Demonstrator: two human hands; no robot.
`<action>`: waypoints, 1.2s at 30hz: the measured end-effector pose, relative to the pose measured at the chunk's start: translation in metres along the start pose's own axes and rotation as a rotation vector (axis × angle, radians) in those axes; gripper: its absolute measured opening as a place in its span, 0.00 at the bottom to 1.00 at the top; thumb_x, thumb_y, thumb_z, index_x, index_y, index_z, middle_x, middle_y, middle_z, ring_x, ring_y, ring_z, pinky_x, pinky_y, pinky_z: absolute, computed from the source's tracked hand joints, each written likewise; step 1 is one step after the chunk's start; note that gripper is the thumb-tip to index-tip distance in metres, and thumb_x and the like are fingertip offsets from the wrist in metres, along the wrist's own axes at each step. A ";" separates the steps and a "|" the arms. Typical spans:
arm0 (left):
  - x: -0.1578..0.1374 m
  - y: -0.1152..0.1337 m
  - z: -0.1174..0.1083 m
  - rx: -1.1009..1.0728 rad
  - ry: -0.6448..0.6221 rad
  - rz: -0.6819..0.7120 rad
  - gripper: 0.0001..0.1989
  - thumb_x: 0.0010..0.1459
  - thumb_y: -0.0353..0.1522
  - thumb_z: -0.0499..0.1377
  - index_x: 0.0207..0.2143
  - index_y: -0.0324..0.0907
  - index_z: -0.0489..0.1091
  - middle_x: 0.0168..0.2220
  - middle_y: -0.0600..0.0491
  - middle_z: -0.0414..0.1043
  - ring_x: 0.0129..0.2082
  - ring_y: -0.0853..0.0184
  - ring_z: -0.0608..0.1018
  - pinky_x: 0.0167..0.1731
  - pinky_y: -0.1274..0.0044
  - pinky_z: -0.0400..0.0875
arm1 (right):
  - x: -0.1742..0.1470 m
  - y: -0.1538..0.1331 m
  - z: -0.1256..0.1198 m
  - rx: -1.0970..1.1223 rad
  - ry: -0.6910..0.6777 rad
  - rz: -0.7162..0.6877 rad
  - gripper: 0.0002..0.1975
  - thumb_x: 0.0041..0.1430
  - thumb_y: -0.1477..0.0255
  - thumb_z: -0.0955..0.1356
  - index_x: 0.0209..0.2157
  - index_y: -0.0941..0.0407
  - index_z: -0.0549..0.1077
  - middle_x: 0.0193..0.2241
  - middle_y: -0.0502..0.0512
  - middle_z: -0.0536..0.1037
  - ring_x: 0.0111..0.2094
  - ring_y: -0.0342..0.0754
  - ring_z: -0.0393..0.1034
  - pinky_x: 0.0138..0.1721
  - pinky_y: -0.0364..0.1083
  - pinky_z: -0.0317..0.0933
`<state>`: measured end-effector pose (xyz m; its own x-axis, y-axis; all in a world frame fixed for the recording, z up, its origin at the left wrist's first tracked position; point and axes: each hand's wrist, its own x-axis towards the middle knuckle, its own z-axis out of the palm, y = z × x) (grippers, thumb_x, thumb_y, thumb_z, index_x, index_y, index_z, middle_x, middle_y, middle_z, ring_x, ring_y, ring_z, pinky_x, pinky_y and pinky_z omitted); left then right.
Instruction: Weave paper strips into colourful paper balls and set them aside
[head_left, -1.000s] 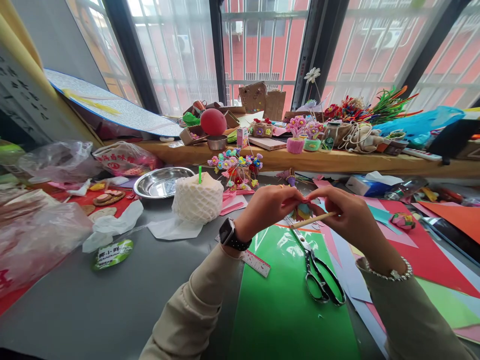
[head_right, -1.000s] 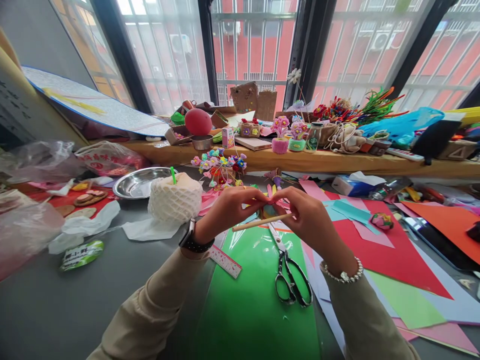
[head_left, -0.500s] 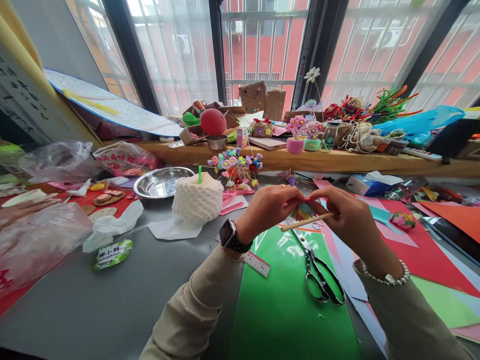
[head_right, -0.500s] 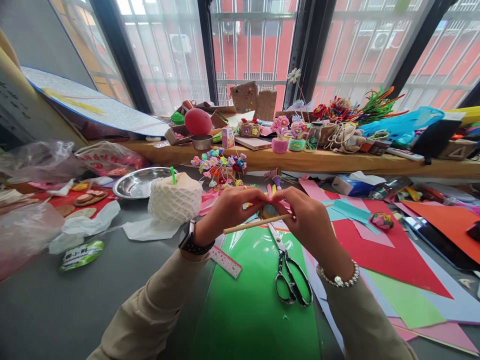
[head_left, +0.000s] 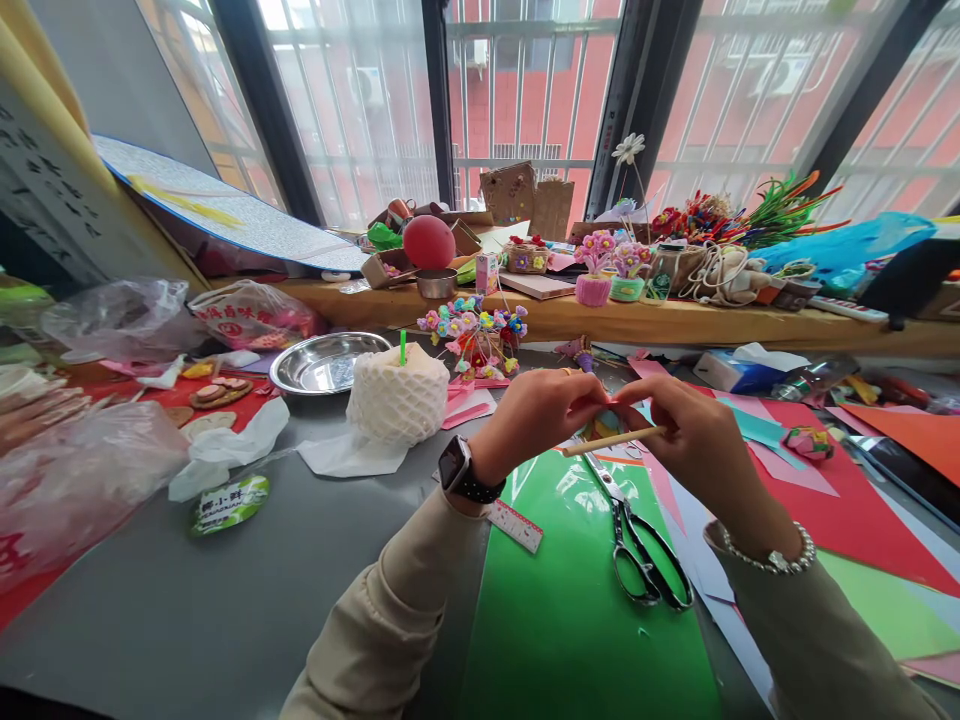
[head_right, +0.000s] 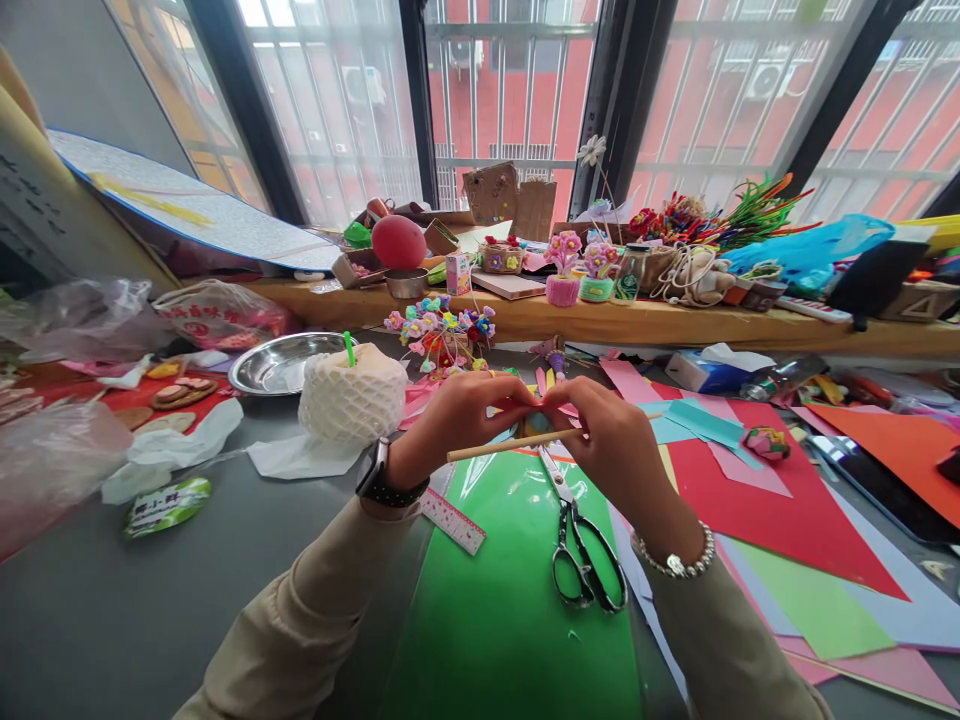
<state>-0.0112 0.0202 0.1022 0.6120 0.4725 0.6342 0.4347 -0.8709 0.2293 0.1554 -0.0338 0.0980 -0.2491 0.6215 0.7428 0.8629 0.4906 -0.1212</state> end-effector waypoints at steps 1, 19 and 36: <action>0.000 0.000 0.000 0.014 0.000 0.006 0.05 0.51 0.30 0.55 0.29 0.40 0.70 0.25 0.55 0.73 0.24 0.74 0.73 0.25 0.82 0.63 | 0.000 0.000 0.000 -0.002 0.001 0.001 0.02 0.52 0.74 0.64 0.29 0.55 0.67 0.16 0.46 0.63 0.15 0.39 0.53 0.17 0.40 0.51; 0.001 -0.017 0.014 -1.205 -0.124 -0.284 0.19 0.46 0.36 0.60 0.40 0.39 0.62 0.45 0.47 0.67 0.34 0.71 0.74 0.34 0.78 0.69 | 0.000 0.003 -0.004 0.336 0.139 0.363 0.08 0.49 0.66 0.67 0.27 0.56 0.69 0.14 0.45 0.63 0.15 0.38 0.54 0.15 0.38 0.49; 0.003 -0.004 0.014 -1.112 -0.058 -0.366 0.15 0.43 0.34 0.62 0.33 0.37 0.64 0.29 0.53 0.71 0.28 0.72 0.74 0.32 0.77 0.70 | 0.003 0.006 -0.010 0.316 0.070 0.382 0.10 0.50 0.66 0.66 0.32 0.57 0.74 0.16 0.47 0.69 0.15 0.37 0.55 0.14 0.39 0.46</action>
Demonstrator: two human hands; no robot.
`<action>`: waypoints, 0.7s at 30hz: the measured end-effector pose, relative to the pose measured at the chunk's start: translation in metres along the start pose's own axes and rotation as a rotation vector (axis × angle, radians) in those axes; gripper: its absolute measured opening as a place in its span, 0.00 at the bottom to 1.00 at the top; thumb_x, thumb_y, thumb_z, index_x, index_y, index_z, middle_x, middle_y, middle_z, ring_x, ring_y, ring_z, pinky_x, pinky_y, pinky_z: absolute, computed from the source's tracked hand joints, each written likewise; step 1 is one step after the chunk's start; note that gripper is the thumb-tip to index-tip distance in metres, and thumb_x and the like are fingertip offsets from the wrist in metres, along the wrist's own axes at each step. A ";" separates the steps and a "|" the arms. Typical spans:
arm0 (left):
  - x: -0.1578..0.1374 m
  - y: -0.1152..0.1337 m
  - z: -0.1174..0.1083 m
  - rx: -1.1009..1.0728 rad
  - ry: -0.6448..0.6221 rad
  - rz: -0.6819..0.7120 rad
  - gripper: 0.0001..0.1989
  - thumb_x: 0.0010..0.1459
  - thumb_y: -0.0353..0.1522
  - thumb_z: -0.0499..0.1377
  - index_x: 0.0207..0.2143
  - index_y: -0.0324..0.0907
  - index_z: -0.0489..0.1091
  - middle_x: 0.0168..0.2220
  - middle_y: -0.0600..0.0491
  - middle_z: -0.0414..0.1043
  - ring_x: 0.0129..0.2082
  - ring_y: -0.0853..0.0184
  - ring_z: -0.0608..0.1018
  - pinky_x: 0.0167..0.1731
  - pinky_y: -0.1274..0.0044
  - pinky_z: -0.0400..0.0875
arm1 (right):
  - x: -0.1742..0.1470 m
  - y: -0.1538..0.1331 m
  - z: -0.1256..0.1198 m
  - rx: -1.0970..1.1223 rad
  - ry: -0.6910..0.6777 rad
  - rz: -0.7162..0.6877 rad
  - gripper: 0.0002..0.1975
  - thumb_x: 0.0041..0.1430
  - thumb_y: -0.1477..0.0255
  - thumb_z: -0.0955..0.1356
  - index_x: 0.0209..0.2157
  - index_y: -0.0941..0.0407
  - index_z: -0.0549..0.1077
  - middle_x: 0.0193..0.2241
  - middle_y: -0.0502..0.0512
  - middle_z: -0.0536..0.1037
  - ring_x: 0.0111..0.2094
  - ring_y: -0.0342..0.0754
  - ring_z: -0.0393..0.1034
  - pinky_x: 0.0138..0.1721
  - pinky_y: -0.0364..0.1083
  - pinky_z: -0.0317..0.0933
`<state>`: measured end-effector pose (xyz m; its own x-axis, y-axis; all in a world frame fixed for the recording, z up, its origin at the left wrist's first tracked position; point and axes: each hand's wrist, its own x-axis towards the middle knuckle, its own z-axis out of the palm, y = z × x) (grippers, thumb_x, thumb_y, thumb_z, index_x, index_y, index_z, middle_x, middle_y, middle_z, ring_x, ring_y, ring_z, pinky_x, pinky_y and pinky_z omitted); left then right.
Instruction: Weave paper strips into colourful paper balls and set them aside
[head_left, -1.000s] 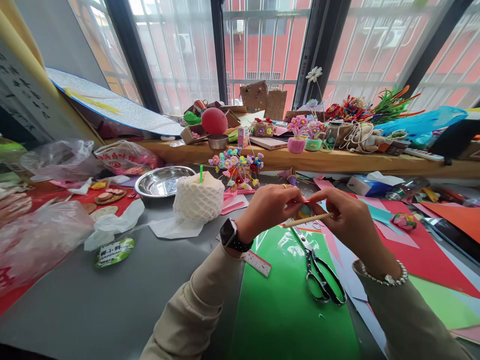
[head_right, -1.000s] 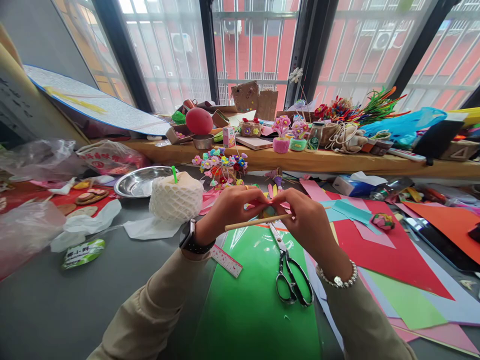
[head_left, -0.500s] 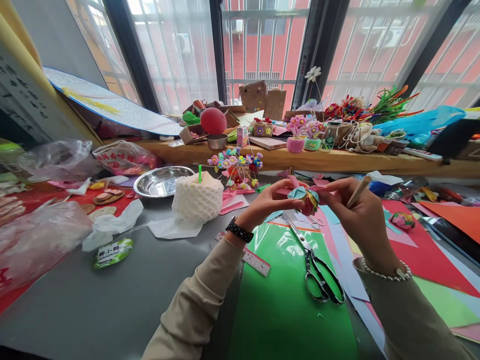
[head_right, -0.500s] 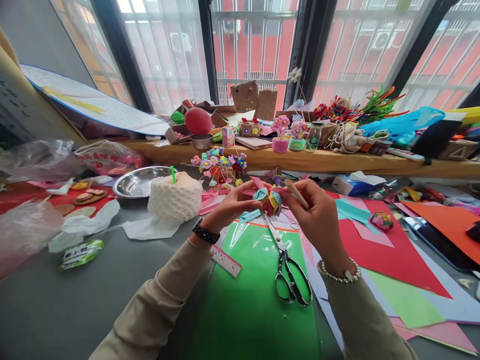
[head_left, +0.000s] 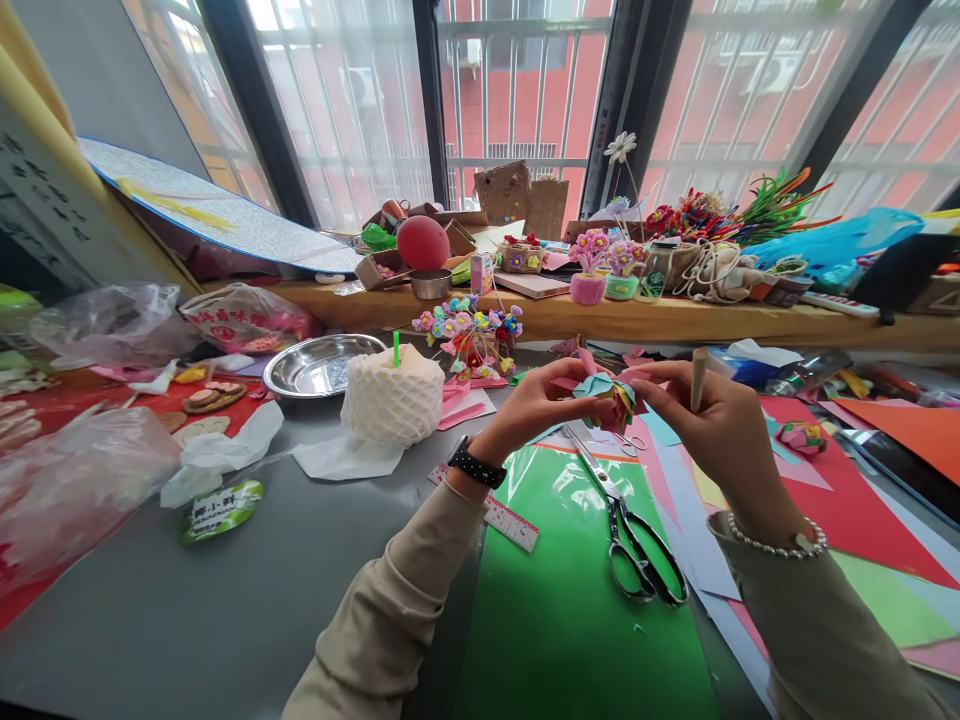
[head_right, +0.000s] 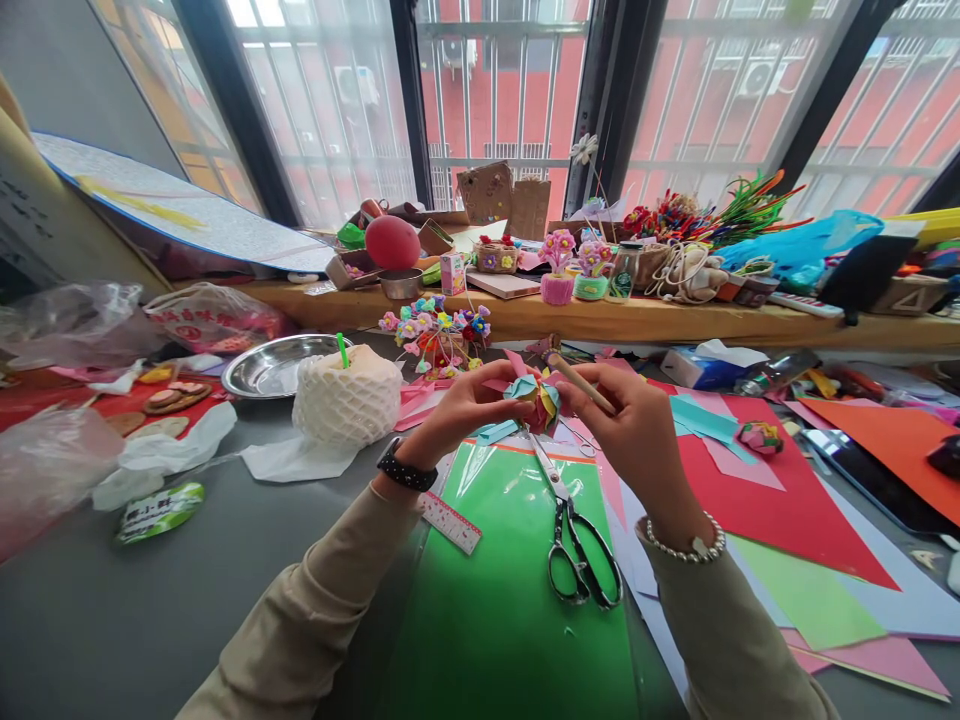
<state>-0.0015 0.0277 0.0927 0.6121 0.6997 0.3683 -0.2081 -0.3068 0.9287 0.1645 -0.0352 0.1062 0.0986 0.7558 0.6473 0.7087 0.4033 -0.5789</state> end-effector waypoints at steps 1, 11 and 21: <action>0.000 0.000 0.000 0.000 -0.003 0.006 0.15 0.43 0.34 0.62 0.33 0.37 0.64 0.29 0.53 0.70 0.28 0.72 0.74 0.32 0.77 0.70 | 0.000 0.000 0.000 -0.006 0.000 0.003 0.10 0.50 0.66 0.66 0.31 0.57 0.74 0.16 0.47 0.69 0.15 0.37 0.55 0.14 0.39 0.47; 0.000 -0.002 0.001 -0.078 -0.081 0.017 0.18 0.44 0.32 0.61 0.38 0.38 0.63 0.34 0.52 0.69 0.33 0.70 0.74 0.36 0.75 0.68 | -0.001 0.004 0.005 -0.112 0.063 -0.056 0.09 0.51 0.68 0.65 0.31 0.57 0.74 0.19 0.50 0.72 0.19 0.41 0.62 0.19 0.40 0.53; 0.002 -0.005 0.000 -0.043 -0.018 0.010 0.25 0.41 0.33 0.63 0.42 0.40 0.59 0.37 0.51 0.66 0.30 0.72 0.72 0.30 0.78 0.65 | -0.001 0.005 0.002 -0.102 0.016 -0.068 0.08 0.50 0.70 0.66 0.32 0.55 0.76 0.24 0.51 0.76 0.21 0.42 0.65 0.21 0.40 0.56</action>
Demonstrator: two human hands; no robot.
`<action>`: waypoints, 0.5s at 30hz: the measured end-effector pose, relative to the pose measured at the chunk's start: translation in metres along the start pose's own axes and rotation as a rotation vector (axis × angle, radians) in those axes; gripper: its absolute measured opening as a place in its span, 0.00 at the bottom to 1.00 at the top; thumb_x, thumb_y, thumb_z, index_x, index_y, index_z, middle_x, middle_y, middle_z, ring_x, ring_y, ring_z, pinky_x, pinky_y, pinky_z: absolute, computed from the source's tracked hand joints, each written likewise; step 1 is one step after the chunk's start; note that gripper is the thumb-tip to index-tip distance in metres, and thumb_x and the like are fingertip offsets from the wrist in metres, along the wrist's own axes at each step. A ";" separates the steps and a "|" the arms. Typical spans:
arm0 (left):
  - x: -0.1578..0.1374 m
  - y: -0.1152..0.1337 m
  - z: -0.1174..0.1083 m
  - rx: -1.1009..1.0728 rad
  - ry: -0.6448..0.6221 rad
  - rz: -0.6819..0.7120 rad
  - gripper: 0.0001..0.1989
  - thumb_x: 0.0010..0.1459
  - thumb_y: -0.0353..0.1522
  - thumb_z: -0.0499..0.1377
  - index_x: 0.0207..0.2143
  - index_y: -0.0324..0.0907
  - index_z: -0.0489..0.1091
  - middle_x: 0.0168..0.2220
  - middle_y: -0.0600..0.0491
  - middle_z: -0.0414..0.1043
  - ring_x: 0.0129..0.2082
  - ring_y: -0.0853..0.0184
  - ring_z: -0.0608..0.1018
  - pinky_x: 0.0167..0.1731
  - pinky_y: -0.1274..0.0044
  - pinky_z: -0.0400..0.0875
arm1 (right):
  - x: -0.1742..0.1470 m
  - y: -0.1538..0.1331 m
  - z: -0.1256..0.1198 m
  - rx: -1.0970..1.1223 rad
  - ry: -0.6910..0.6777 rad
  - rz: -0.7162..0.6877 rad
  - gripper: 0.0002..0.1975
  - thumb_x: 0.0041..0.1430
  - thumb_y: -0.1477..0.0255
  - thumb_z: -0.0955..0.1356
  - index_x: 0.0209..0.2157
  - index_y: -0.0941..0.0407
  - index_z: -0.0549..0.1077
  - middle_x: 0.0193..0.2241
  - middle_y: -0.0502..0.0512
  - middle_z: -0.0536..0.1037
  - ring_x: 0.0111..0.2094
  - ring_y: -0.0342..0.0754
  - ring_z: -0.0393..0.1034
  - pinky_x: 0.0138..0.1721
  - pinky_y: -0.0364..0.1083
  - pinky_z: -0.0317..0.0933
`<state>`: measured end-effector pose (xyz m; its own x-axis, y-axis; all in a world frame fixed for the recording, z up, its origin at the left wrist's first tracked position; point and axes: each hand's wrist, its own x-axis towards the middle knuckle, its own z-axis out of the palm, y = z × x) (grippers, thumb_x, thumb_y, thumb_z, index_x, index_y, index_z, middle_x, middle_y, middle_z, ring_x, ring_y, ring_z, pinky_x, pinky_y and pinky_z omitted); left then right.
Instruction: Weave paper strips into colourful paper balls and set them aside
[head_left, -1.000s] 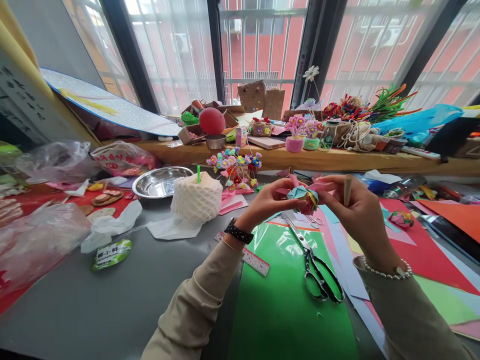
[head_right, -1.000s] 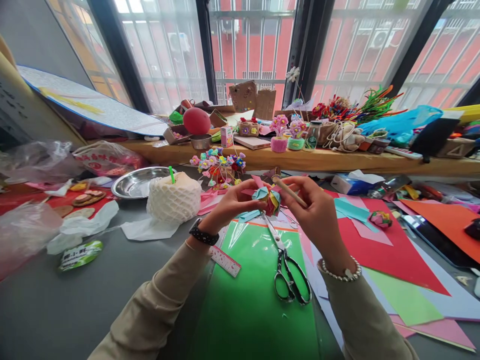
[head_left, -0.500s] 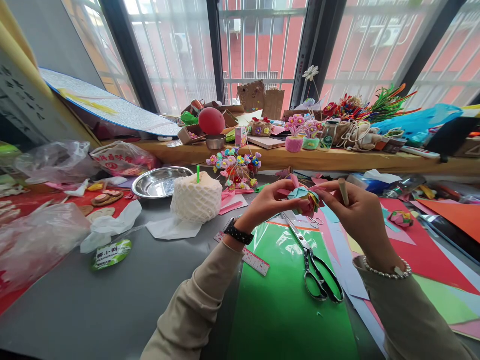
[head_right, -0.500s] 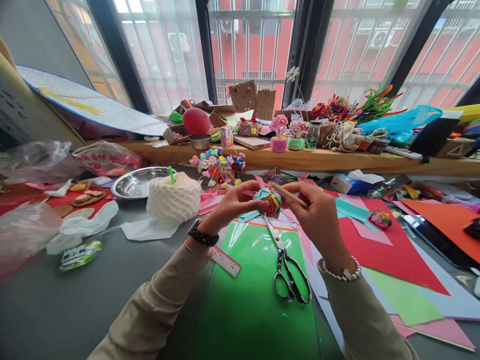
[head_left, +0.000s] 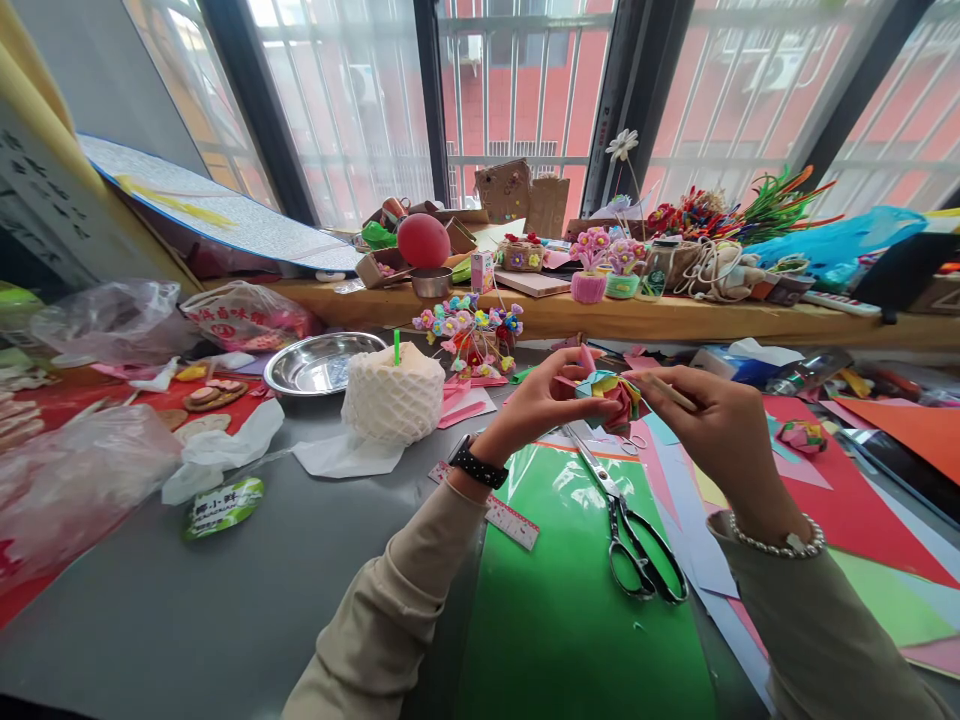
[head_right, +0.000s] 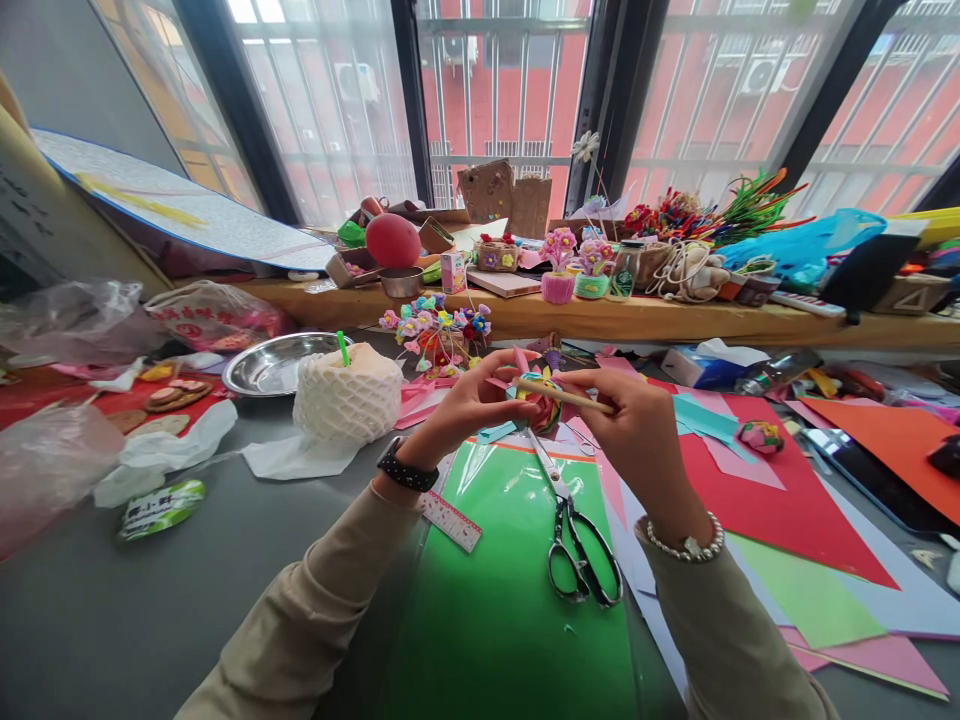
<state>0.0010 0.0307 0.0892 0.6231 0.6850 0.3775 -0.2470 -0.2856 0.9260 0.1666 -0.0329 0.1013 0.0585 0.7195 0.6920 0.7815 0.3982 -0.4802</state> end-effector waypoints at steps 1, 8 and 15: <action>0.000 0.001 0.000 0.003 0.019 -0.007 0.25 0.41 0.34 0.63 0.42 0.40 0.59 0.36 0.51 0.67 0.29 0.72 0.72 0.29 0.79 0.65 | 0.001 0.001 0.000 0.014 -0.023 -0.011 0.09 0.50 0.71 0.66 0.33 0.55 0.75 0.27 0.51 0.77 0.24 0.43 0.67 0.22 0.41 0.58; 0.000 0.005 0.000 -0.088 0.082 -0.054 0.28 0.41 0.35 0.63 0.44 0.41 0.57 0.31 0.53 0.68 0.26 0.73 0.71 0.24 0.81 0.61 | 0.003 0.000 -0.004 0.072 -0.145 -0.076 0.13 0.52 0.72 0.64 0.40 0.55 0.73 0.35 0.54 0.76 0.35 0.47 0.69 0.32 0.44 0.62; -0.001 0.008 0.001 -0.111 0.131 -0.057 0.27 0.43 0.35 0.62 0.45 0.39 0.58 0.27 0.56 0.67 0.25 0.75 0.70 0.23 0.82 0.59 | 0.003 -0.001 -0.006 0.168 -0.123 0.097 0.13 0.51 0.66 0.65 0.38 0.56 0.74 0.34 0.54 0.77 0.35 0.50 0.70 0.31 0.46 0.63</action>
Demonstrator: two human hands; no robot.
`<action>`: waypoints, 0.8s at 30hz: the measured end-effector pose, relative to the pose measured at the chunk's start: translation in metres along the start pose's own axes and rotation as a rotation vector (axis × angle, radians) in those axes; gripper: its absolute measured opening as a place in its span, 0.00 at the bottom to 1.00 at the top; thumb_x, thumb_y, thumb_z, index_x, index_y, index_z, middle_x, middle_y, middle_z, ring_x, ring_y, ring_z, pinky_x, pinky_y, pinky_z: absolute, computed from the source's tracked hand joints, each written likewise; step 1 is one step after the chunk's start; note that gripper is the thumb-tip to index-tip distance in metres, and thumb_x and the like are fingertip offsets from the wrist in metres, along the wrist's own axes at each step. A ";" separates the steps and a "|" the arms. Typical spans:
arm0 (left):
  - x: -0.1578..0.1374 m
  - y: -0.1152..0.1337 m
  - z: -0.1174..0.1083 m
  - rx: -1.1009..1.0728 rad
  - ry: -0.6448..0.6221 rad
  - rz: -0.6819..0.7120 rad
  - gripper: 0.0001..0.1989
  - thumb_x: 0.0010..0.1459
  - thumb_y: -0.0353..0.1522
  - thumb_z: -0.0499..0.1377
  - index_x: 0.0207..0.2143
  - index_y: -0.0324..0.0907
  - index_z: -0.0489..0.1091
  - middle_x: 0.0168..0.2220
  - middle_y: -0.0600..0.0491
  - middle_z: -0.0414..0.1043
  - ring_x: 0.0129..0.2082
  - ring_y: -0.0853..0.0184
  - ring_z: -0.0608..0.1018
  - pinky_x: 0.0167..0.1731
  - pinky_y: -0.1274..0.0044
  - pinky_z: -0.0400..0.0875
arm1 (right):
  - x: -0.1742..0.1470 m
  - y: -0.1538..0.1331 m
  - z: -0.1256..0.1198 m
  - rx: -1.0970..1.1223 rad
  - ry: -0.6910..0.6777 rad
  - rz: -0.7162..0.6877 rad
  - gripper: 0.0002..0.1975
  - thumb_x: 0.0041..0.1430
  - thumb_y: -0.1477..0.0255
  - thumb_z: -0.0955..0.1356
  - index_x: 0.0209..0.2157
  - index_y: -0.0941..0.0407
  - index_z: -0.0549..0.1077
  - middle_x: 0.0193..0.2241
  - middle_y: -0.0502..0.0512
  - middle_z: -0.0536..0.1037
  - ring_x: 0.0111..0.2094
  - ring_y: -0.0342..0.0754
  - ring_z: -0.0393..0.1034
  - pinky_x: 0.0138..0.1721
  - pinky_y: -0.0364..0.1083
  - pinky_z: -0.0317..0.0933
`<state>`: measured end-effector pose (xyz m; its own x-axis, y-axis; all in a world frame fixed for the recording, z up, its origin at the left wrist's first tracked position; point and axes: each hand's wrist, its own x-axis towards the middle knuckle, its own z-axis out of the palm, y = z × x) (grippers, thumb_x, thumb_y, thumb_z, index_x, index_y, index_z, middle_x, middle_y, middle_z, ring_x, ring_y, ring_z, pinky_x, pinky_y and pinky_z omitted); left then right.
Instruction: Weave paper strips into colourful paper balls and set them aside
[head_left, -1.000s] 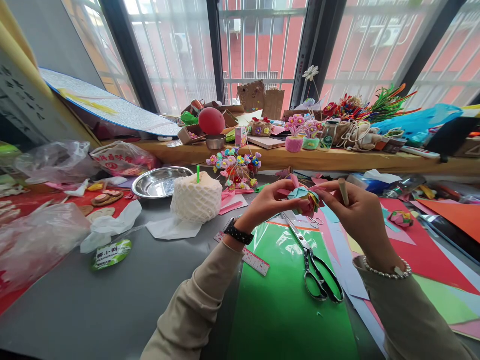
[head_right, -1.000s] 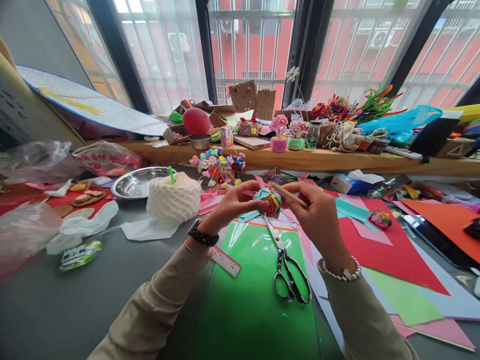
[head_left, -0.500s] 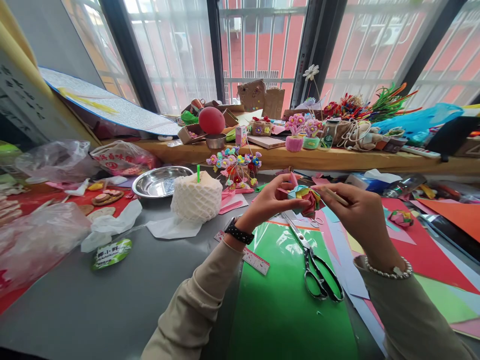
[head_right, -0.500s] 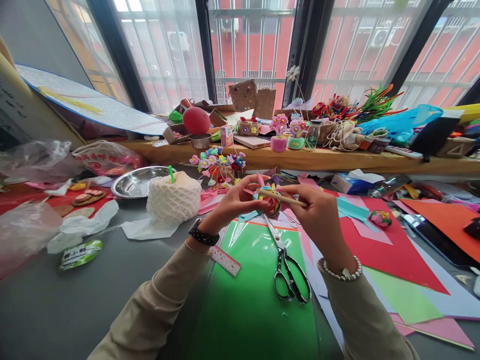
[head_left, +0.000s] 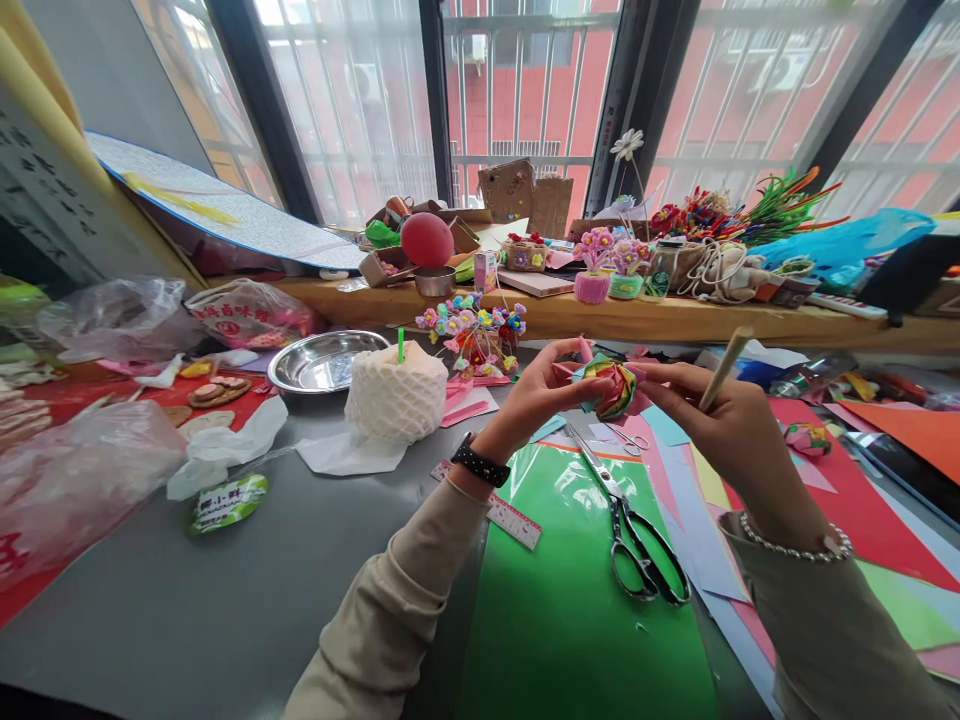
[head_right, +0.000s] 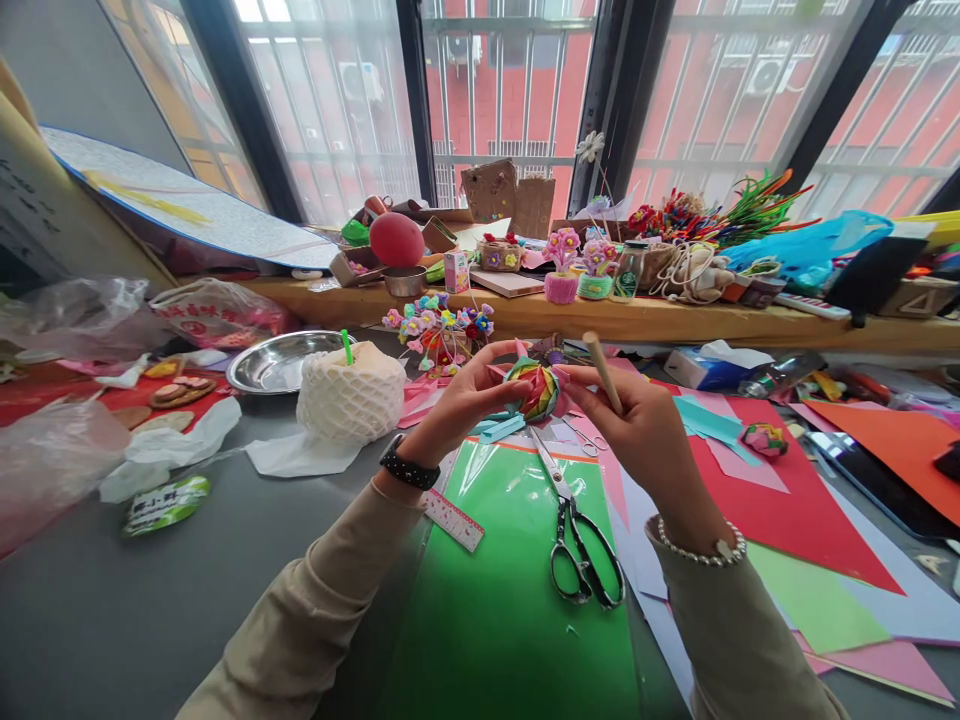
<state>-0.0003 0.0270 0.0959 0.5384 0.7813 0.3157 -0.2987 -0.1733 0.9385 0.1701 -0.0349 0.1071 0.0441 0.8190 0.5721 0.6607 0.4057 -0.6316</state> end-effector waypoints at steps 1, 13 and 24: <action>0.000 0.000 0.000 -0.001 0.004 0.002 0.27 0.42 0.35 0.63 0.45 0.39 0.58 0.27 0.56 0.67 0.25 0.75 0.70 0.23 0.82 0.58 | 0.000 0.001 -0.001 0.004 -0.012 -0.010 0.13 0.51 0.66 0.65 0.38 0.56 0.74 0.35 0.54 0.77 0.35 0.50 0.70 0.32 0.46 0.63; 0.001 -0.002 0.000 0.079 -0.005 0.011 0.27 0.42 0.36 0.62 0.44 0.38 0.58 0.25 0.56 0.67 0.23 0.75 0.69 0.22 0.81 0.58 | 0.001 0.000 0.001 0.011 -0.005 0.049 0.13 0.48 0.66 0.67 0.36 0.57 0.74 0.27 0.53 0.76 0.27 0.46 0.68 0.25 0.43 0.60; 0.000 -0.006 0.006 0.148 -0.031 0.034 0.27 0.43 0.36 0.62 0.44 0.38 0.56 0.29 0.53 0.68 0.28 0.70 0.73 0.27 0.78 0.64 | 0.000 0.003 0.004 -0.002 -0.011 0.093 0.14 0.48 0.67 0.66 0.38 0.57 0.71 0.23 0.51 0.72 0.19 0.40 0.61 0.17 0.39 0.53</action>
<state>0.0065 0.0242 0.0911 0.5545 0.7550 0.3499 -0.1995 -0.2876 0.9367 0.1690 -0.0321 0.1036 0.0968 0.8574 0.5054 0.6559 0.3270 -0.6804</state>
